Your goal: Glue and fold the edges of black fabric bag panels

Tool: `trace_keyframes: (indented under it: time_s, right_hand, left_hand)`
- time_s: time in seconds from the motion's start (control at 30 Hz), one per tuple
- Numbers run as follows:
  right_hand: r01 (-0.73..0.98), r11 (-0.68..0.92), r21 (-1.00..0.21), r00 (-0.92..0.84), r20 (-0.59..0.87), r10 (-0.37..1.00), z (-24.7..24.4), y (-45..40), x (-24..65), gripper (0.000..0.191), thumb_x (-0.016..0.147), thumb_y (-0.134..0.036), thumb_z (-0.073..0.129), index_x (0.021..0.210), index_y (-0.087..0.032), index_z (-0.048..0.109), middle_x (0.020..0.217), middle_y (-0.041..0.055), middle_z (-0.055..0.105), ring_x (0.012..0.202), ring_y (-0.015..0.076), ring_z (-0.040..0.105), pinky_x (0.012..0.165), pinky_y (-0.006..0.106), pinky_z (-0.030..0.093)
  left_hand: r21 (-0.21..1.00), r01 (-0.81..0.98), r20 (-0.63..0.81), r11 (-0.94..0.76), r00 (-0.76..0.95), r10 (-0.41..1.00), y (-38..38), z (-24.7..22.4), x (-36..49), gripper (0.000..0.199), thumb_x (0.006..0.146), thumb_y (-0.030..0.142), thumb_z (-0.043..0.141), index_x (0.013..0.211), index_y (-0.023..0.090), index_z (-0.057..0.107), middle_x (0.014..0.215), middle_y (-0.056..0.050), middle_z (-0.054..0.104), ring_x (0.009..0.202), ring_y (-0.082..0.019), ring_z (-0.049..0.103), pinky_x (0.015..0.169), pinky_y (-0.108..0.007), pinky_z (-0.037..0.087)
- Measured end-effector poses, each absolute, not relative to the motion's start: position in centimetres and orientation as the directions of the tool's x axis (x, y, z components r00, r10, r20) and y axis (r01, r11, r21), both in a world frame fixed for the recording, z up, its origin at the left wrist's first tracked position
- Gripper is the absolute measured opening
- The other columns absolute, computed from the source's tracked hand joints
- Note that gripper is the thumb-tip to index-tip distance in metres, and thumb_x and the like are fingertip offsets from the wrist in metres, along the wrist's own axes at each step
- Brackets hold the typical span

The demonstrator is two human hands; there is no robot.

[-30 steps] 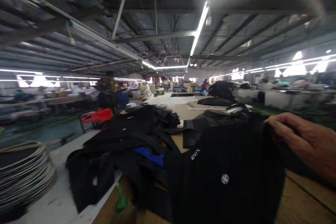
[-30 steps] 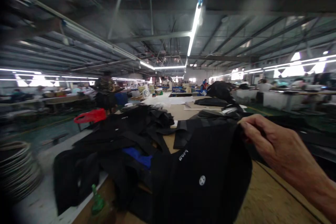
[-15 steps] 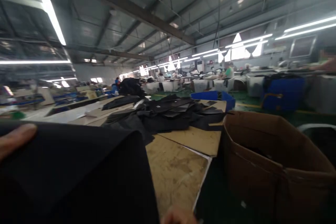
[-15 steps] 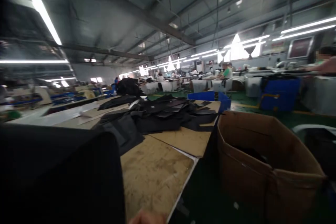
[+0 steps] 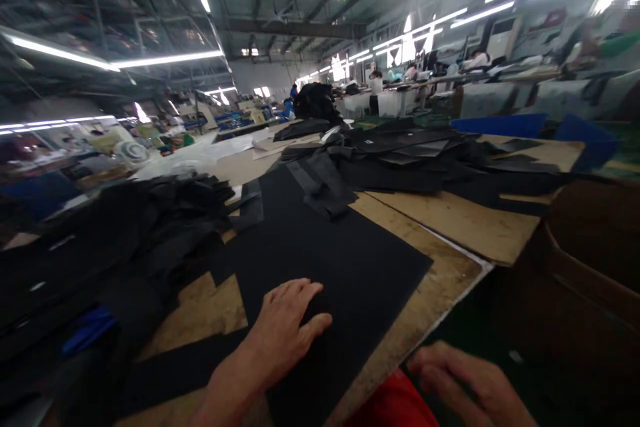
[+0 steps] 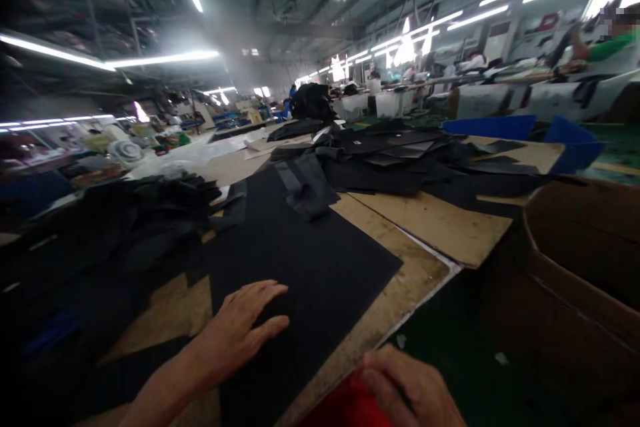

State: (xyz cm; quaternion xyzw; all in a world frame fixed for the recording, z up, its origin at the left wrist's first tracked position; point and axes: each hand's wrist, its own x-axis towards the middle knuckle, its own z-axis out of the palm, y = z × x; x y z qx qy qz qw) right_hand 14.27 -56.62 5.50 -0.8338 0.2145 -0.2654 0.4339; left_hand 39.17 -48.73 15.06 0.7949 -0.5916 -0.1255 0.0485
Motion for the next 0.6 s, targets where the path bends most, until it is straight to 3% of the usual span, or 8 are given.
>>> trace_keyframes:
  time_s: [0.07, 0.1, 0.13, 0.23, 0.4, 0.6]
  right_hand:
    - [-0.271, -0.773, -0.574, 0.641, 0.491, -0.59, 6.3, -58.2, 14.1, 0.025, 0.092, -0.028, 0.043, 0.108, -0.023, 0.062, 0.104, 0.0062, 0.069, 0.096, 0.0192, 0.064, 0.083, 0.032, 0.051]
    - [-0.332, -0.846, -0.418, 0.651, 0.547, -0.526, 6.5, -59.2, 14.3, 0.027, 0.092, -0.028, 0.043, 0.112, -0.02, 0.06, 0.115, 0.01, 0.065, 0.105, 0.0224, 0.06, 0.088, 0.038, 0.049]
    - [-0.367, -0.848, -0.382, 0.659, 0.537, -0.527, 6.5, -60.2, 14.5, 0.029, 0.091, -0.028, 0.045, 0.115, -0.019, 0.059, 0.122, 0.0115, 0.06, 0.111, 0.0248, 0.056, 0.092, 0.044, 0.045]
    - [-0.418, -0.837, -0.352, 0.676, 0.495, -0.546, 5.6, -63.5, 15.0, 0.025, 0.09, -0.03, 0.048, 0.11, -0.023, 0.062, 0.122, 0.0072, 0.061, 0.113, 0.0237, 0.054, 0.096, 0.045, 0.041]
    - [-0.547, -0.763, -0.346, 0.576, 0.506, -0.642, 4.2, -67.7, 14.3, 0.028, 0.092, -0.033, 0.044, 0.11, -0.02, 0.061, 0.12, 0.0097, 0.061, 0.112, 0.0256, 0.052, 0.094, 0.046, 0.036]
    - [-0.58, -0.74, -0.342, 0.567, 0.483, -0.667, 4.0, -68.1, 14.1, 0.029, 0.093, -0.032, 0.041, 0.112, -0.021, 0.06, 0.123, 0.0057, 0.06, 0.11, 0.0231, 0.051, 0.092, 0.041, 0.033]
  left_hand:
    - [0.182, -0.915, -0.154, -0.36, 0.336, -0.929, -46.5, 12.7, 39.0, 0.051, 0.082, 0.041, 0.047, 0.129, 0.022, 0.049, 0.139, -0.011, 0.045, 0.13, -0.028, 0.037, 0.104, -0.049, 0.031]
    - [0.152, -0.913, -0.146, -0.379, 0.358, -0.922, -45.8, 11.6, 39.0, 0.053, 0.082, 0.044, 0.046, 0.131, 0.022, 0.048, 0.14, -0.011, 0.043, 0.13, -0.029, 0.037, 0.103, -0.05, 0.032]
    - [0.118, -0.917, -0.124, -0.382, 0.368, -0.922, -45.3, 10.5, 38.9, 0.054, 0.083, 0.047, 0.044, 0.132, 0.024, 0.046, 0.142, -0.011, 0.041, 0.131, -0.03, 0.036, 0.101, -0.052, 0.034]
    - [0.029, -0.947, -0.008, -0.32, 0.32, -0.947, -44.6, 7.8, 38.8, 0.055, 0.086, 0.049, 0.038, 0.134, 0.024, 0.044, 0.144, -0.01, 0.038, 0.132, -0.031, 0.034, 0.1, -0.053, 0.035]
    - [-0.044, -0.971, 0.168, -0.236, 0.225, -0.96, -44.0, 5.8, 39.2, 0.057, 0.085, 0.051, 0.034, 0.132, 0.02, 0.047, 0.142, -0.011, 0.04, 0.131, -0.031, 0.036, 0.102, -0.051, 0.033]
    - [-0.063, -0.989, 0.244, -0.131, 0.112, -0.963, -43.7, 4.2, 41.0, 0.058, 0.086, 0.047, 0.034, 0.139, 0.025, 0.028, 0.147, -0.011, 0.029, 0.132, -0.033, 0.031, 0.102, -0.052, 0.032]
